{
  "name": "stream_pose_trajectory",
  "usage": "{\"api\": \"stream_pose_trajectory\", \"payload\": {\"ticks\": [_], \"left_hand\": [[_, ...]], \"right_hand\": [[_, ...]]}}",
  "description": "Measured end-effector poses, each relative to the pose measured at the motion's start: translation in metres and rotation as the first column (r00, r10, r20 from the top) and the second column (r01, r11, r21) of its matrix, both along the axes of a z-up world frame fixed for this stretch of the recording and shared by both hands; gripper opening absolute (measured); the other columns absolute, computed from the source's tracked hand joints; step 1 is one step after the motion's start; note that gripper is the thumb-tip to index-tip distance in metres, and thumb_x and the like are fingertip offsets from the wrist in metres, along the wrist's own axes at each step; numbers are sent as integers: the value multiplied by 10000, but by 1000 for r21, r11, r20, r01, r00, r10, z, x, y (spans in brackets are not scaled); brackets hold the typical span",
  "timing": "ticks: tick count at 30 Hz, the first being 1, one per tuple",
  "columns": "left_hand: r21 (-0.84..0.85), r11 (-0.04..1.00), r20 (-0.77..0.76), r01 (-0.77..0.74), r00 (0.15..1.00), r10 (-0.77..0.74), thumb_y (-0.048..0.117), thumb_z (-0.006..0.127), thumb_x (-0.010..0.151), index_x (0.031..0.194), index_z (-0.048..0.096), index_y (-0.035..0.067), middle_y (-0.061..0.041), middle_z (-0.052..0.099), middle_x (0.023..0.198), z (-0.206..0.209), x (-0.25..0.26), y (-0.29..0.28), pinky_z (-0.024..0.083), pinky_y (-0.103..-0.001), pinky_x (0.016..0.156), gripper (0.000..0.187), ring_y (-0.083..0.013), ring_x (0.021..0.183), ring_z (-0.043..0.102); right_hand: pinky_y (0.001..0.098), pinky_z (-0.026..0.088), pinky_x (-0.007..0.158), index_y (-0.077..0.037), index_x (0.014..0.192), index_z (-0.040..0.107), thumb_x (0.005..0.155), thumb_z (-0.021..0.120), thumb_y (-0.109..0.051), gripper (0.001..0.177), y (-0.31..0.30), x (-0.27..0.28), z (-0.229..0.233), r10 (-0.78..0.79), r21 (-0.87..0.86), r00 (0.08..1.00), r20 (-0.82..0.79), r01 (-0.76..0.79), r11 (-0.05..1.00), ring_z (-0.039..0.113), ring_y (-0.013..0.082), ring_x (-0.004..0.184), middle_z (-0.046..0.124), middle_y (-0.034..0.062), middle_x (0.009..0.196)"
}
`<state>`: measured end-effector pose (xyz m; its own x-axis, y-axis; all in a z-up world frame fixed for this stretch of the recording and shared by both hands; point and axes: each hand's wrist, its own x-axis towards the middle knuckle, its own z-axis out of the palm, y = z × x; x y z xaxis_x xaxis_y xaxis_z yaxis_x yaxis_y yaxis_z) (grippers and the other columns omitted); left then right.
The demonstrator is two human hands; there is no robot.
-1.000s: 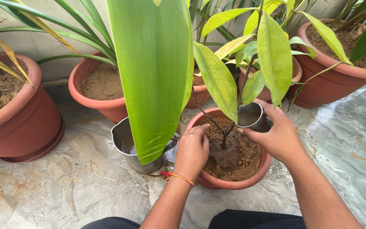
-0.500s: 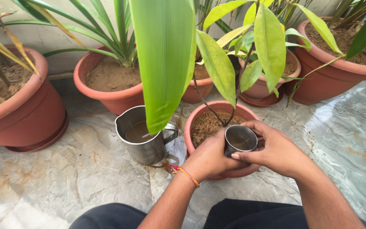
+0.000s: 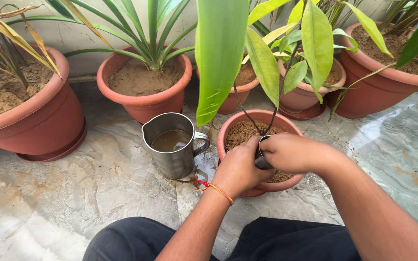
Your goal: The person waters several potted plants on a tiled balcony using a metal cup to pour water from a larger metal pitcher. They water the soil around the base of each plant and occasionally use their hands to spread the water into the soil.
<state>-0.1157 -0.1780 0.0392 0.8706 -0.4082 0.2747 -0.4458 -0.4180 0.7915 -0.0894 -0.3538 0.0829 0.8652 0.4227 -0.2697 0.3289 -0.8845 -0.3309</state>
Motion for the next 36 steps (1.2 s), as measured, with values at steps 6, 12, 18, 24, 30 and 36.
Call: {"api": "stream_pose_trajectory", "payload": {"ticks": [6, 12, 18, 24, 30, 36], "left_hand": [[30, 997, 10, -70, 997, 70, 280, 858, 687, 1093, 605, 34, -216, 736, 1007, -3, 6, 6, 548, -485, 850, 538, -407, 993, 702], [13, 995, 32, -101, 994, 101, 261, 865, 649, 1189, 612, 33, -201, 738, 1060, 0, 14, 15, 553, -443, 890, 638, -368, 1033, 707], [36, 993, -44, -113, 992, 115, 279, 875, 658, 1235, 622, 54, -176, 738, 1090, 15, 12, 25, 551, -435, 896, 669, -353, 1056, 704], [-13, 993, 41, -121, 992, 122, 256, 870, 664, 1255, 635, 64, -191, 705, 1196, 20, 5, 36, 527, -433, 947, 665, -360, 1128, 665], [68, 985, 115, -157, 982, 149, 250, 884, 657, 1318, 583, 68, -185, 660, 1247, 19, 1, 41, 485, -454, 988, 749, -398, 1147, 619], [212, 957, 195, -196, 968, 155, 163, 882, 633, 1352, 580, 134, -145, 635, 1194, 19, -1, 32, 486, -460, 957, 781, -393, 1076, 580]], "right_hand": [[357, 552, 742, 50, 920, 734, 974, 575, -146, 258, -20, 29, -12, -114, 540, 824, -554, 461, 705, 668, 185, 777, 725, 116, 858], [341, 590, 763, 88, 955, 701, 1008, 555, -159, 291, -51, 8, 23, -209, 546, 776, -595, 581, 604, 690, 199, 789, 728, 140, 880], [343, 653, 831, 111, 1003, 731, 1010, 558, -107, 278, -52, -11, 35, -490, 351, 803, -341, 592, 725, 783, 227, 882, 779, 168, 954], [357, 635, 886, 84, 1146, 721, 993, 574, -103, 283, -60, -16, 34, -523, 459, 815, -248, 575, 678, 783, 232, 964, 803, 189, 1058], [439, 554, 964, 82, 1115, 650, 1008, 496, -111, 269, -25, -18, -40, -297, 747, 717, -631, 664, 18, 721, 315, 1055, 724, 220, 1114], [436, 549, 970, 42, 1197, 556, 1037, 431, -136, 270, -5, -10, -96, 23, 509, 550, -835, 787, -349, 666, 276, 1047, 654, 178, 1162]]}}
